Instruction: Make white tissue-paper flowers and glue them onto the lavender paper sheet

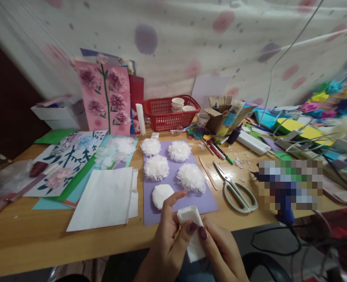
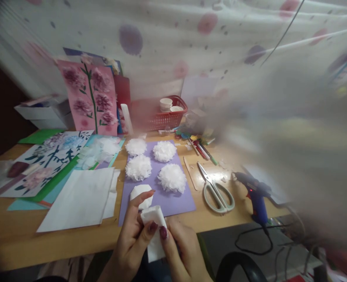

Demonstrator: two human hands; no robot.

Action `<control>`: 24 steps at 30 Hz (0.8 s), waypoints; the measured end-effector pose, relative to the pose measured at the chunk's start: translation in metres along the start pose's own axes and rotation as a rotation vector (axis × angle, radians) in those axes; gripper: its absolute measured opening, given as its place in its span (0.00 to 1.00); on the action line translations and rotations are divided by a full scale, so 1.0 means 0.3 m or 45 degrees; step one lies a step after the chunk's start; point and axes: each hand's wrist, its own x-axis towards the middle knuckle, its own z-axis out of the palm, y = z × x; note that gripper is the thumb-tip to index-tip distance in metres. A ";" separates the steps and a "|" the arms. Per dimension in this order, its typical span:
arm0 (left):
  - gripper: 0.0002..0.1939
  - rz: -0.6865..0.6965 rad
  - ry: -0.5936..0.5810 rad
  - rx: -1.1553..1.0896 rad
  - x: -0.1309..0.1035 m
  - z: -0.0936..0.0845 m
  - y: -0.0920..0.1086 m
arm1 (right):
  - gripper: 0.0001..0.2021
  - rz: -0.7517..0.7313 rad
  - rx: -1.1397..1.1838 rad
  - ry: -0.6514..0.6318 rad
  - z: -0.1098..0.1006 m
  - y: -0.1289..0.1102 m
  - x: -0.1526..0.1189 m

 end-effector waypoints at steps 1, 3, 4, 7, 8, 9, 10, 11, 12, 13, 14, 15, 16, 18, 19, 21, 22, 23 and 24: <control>0.32 0.006 -0.013 0.009 0.000 -0.003 -0.002 | 0.23 0.009 -0.002 0.025 0.001 0.006 -0.002; 0.31 0.007 -0.050 0.051 -0.002 -0.009 -0.009 | 0.23 0.047 0.019 0.056 0.005 0.015 -0.002; 0.32 0.004 -0.073 0.088 -0.003 -0.012 -0.014 | 0.24 0.068 0.039 0.049 0.007 0.017 0.000; 0.32 0.021 -0.115 0.238 -0.003 -0.020 -0.026 | 0.22 0.086 0.087 0.018 0.016 0.016 0.008; 0.32 0.038 -0.115 0.288 -0.002 -0.022 -0.029 | 0.21 0.071 0.094 0.026 0.019 0.014 0.010; 0.31 0.063 -0.108 0.335 0.000 -0.023 -0.031 | 0.20 0.047 0.102 0.038 0.022 0.012 0.012; 0.30 0.097 -0.097 0.378 0.002 -0.024 -0.032 | 0.19 0.016 0.112 0.051 0.024 0.011 0.014; 0.29 0.135 -0.085 0.416 0.005 -0.025 -0.034 | 0.19 -0.021 0.122 0.066 0.027 0.010 0.015; 0.28 0.178 -0.080 0.443 0.008 -0.025 -0.036 | 0.19 -0.053 0.128 0.085 0.028 0.010 0.015; 0.27 0.216 -0.080 0.458 0.010 -0.025 -0.038 | 0.19 -0.072 0.131 0.101 0.030 0.011 0.016; 0.26 0.244 -0.087 0.461 0.012 -0.025 -0.041 | 0.19 -0.076 0.129 0.111 0.031 0.012 0.015; 0.27 0.257 -0.099 0.461 0.012 -0.025 -0.045 | 0.19 -0.065 0.120 0.119 0.031 0.013 0.015; 0.27 0.261 -0.110 0.466 0.012 -0.024 -0.050 | 0.19 -0.041 0.102 0.131 0.031 0.014 0.015; 0.28 0.254 -0.118 0.484 0.008 -0.020 -0.061 | 0.20 0.020 0.056 0.172 0.031 0.015 0.013; 0.28 0.246 -0.107 0.487 0.006 -0.017 -0.066 | 0.20 0.043 0.036 0.205 0.031 0.015 0.013; 0.28 0.219 -0.065 0.468 0.002 -0.009 -0.075 | 0.20 0.073 0.015 0.264 0.033 0.013 0.014; 0.28 0.202 -0.044 0.449 0.001 -0.005 -0.078 | 0.20 0.077 0.019 0.278 0.037 0.011 0.015; 0.28 0.184 -0.025 0.436 0.000 -0.001 -0.082 | 0.20 0.075 0.023 0.288 0.042 0.009 0.017; 0.28 0.173 -0.010 0.429 0.000 0.002 -0.085 | 0.20 0.066 0.020 0.304 0.050 0.008 0.019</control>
